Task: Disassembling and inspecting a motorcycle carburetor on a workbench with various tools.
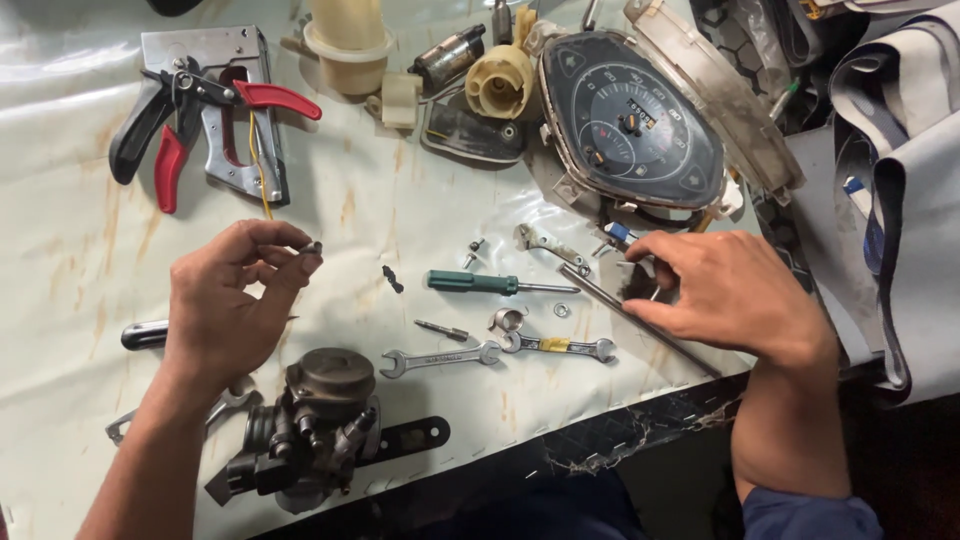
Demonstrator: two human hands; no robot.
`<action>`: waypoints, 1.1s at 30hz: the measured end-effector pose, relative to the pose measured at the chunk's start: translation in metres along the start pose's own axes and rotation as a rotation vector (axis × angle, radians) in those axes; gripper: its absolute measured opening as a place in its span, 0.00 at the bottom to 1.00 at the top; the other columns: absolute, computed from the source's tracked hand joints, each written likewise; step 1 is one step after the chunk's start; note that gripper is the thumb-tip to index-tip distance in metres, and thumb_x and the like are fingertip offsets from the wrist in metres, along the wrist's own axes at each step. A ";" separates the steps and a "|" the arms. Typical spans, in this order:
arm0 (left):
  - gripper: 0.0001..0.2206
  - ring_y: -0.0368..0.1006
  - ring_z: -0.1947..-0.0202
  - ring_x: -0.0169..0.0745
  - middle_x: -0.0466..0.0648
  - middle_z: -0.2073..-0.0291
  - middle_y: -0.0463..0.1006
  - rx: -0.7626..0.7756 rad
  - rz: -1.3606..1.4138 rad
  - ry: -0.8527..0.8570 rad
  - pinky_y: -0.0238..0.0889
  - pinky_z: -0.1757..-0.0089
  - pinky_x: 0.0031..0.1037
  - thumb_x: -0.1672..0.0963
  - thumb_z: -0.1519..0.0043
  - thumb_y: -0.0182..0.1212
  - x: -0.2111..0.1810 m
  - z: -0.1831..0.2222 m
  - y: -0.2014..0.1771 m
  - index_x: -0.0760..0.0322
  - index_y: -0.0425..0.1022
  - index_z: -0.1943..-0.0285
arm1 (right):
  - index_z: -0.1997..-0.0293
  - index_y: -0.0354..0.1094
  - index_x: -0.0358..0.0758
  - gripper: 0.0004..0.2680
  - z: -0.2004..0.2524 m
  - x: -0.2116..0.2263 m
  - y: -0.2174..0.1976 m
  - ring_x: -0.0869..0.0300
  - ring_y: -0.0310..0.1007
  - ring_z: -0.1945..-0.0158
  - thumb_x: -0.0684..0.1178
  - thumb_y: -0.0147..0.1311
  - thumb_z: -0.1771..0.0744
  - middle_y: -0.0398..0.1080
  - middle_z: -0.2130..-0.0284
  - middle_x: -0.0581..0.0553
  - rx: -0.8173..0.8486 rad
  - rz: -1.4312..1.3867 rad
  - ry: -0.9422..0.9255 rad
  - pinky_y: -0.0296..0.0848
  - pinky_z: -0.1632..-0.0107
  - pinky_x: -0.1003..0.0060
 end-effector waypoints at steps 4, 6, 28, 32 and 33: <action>0.05 0.77 0.63 0.27 0.48 0.62 0.80 -0.003 0.050 0.084 0.76 0.58 0.21 0.63 0.32 0.61 -0.002 0.000 0.000 0.73 0.77 0.49 | 0.50 0.75 0.46 0.19 0.002 0.000 0.004 0.56 0.78 0.75 0.60 0.66 0.41 0.78 0.73 0.46 -0.091 -0.023 -0.122 0.75 0.68 0.60; 0.05 0.76 0.65 0.27 0.47 0.63 0.81 0.003 0.044 0.065 0.74 0.60 0.21 0.63 0.31 0.58 -0.004 0.000 -0.001 0.73 0.77 0.49 | 0.53 0.76 0.45 0.16 0.002 0.003 0.007 0.57 0.78 0.74 0.58 0.66 0.40 0.78 0.71 0.46 -0.173 -0.038 -0.224 0.75 0.67 0.61; 0.06 0.70 0.74 0.25 0.45 0.72 0.79 -0.032 -0.018 0.034 0.64 0.71 0.19 0.62 0.37 0.67 -0.008 0.001 -0.006 0.72 0.78 0.54 | 0.62 0.78 0.43 0.06 -0.004 0.045 0.040 0.59 0.77 0.75 0.50 0.60 0.37 0.78 0.73 0.50 -0.190 0.006 -0.526 0.75 0.73 0.63; 0.06 0.72 0.73 0.25 0.45 0.71 0.80 -0.023 -0.028 0.074 0.66 0.70 0.19 0.62 0.37 0.68 -0.008 -0.001 -0.006 0.72 0.78 0.54 | 0.62 0.79 0.44 0.06 -0.005 0.038 0.035 0.60 0.76 0.78 0.51 0.61 0.36 0.77 0.75 0.50 -0.193 0.007 -0.468 0.73 0.75 0.64; 0.06 0.73 0.73 0.25 0.45 0.71 0.80 -0.023 -0.032 0.076 0.67 0.69 0.20 0.62 0.37 0.66 -0.008 -0.001 -0.007 0.72 0.78 0.54 | 0.61 0.79 0.44 0.06 -0.003 0.035 0.032 0.60 0.75 0.78 0.51 0.61 0.35 0.77 0.75 0.50 -0.247 0.012 -0.435 0.73 0.75 0.64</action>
Point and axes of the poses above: each hand's wrist, its own z-axis away from the middle knuckle, its own y-axis out of the palm, x = y × z, the point moved 2 cm from there along -z, towards the middle knuckle
